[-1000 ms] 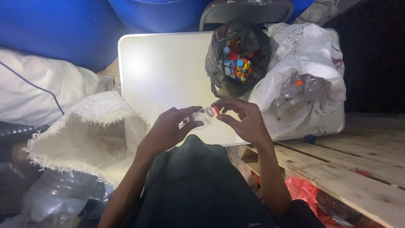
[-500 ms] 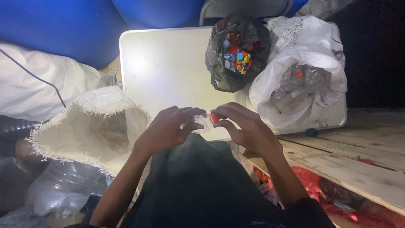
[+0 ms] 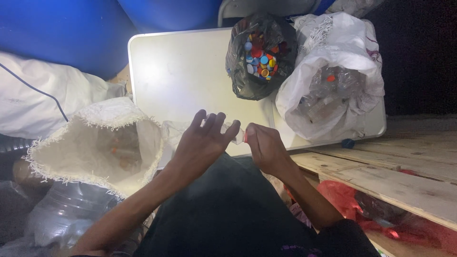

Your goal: The person repeatedly picks up clear plastic bottles from a white sack, unscrews the caps, and places the caps into a black bag on a white table. The empty bottles are then placed into a separate white sack. This process is performed continuously throughout the video.

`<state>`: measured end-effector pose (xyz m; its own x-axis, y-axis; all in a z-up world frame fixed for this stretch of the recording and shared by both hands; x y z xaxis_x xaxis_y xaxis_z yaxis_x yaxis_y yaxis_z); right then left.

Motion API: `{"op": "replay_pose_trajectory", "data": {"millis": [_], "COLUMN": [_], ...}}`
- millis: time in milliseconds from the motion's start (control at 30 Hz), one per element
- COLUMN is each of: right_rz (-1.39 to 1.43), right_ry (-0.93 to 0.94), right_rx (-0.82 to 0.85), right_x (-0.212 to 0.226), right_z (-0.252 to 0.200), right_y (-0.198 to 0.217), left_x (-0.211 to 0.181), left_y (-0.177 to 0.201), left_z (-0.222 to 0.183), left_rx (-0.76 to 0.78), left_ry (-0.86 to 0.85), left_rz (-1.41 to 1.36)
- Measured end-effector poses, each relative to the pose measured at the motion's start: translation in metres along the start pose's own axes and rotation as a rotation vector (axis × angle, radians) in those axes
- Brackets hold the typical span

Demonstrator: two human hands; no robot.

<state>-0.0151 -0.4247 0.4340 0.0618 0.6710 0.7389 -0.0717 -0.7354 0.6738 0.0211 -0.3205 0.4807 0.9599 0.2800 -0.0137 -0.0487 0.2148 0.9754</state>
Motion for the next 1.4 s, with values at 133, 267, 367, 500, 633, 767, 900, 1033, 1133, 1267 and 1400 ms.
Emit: {"op": "replay_pose_trajectory", "data": {"millis": [133, 267, 367, 500, 633, 767, 900, 1033, 1133, 1267, 1400], "right_rz": [0.124, 0.229, 0.236, 0.556, 0.494, 0.365, 0.531, 0.433, 0.317, 0.342, 0.303], "right_ry": [-0.259, -0.183, -0.469, -0.391, -0.383, -0.555, -0.572, -0.577, -0.555, -0.579, -0.49], "right_rx": [0.085, -0.025, 0.021, -0.176, -0.502, -0.745, -1.214, -1.335, -1.343, -1.345, -1.288], "right_x": [-0.037, -0.031, -0.056, -0.059, -0.084, -0.13, -0.179, -0.199, -0.201, -0.233, -0.298], "right_z": [-0.011, -0.018, -0.03, -0.039, -0.074, -0.12, -0.178, -0.185, -0.172, -0.153, -0.078], "right_y": [-0.026, -0.019, -0.019, 0.003, 0.023, 0.039, 0.044, 0.05, 0.062, 0.076, 0.091], "left_x": [-0.01, -0.012, -0.009, -0.017, -0.067, -0.091, -0.058, -0.028, 0.004, 0.022, 0.017], "left_y": [-0.016, -0.019, -0.029, -0.056, -0.1, -0.115, -0.182, -0.286, -0.36, -0.267, -0.233], "left_z": [0.002, 0.012, 0.028, 0.061, 0.091, 0.14, 0.186, 0.225, 0.216, 0.202, 0.198], "left_rx": [0.042, 0.051, 0.046, 0.048, 0.067, 0.115, -0.204, -0.088, -0.118, -0.261, -0.243], "left_ry": [-0.102, -0.174, -0.146, -0.111, -0.231, -0.279, 0.114, 0.543, 0.689, 0.711, 0.704], "left_rz": [0.077, 0.075, -0.117, -0.284, -0.395, -0.817, -0.841, -0.844, -0.779, -0.785, -0.84]}}
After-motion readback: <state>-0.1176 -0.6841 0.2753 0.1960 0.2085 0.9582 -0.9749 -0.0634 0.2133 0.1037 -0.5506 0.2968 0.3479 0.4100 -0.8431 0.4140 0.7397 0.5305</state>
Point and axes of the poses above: each hand's wrist, its own z-axis towards the middle knuckle, its own y-axis out of the back of the hand, x = y × z, the point moved 10 cm from there along z, towards the middle knuckle, and after that the axes turned 4 degrees about -y, right-handed, at the moved point
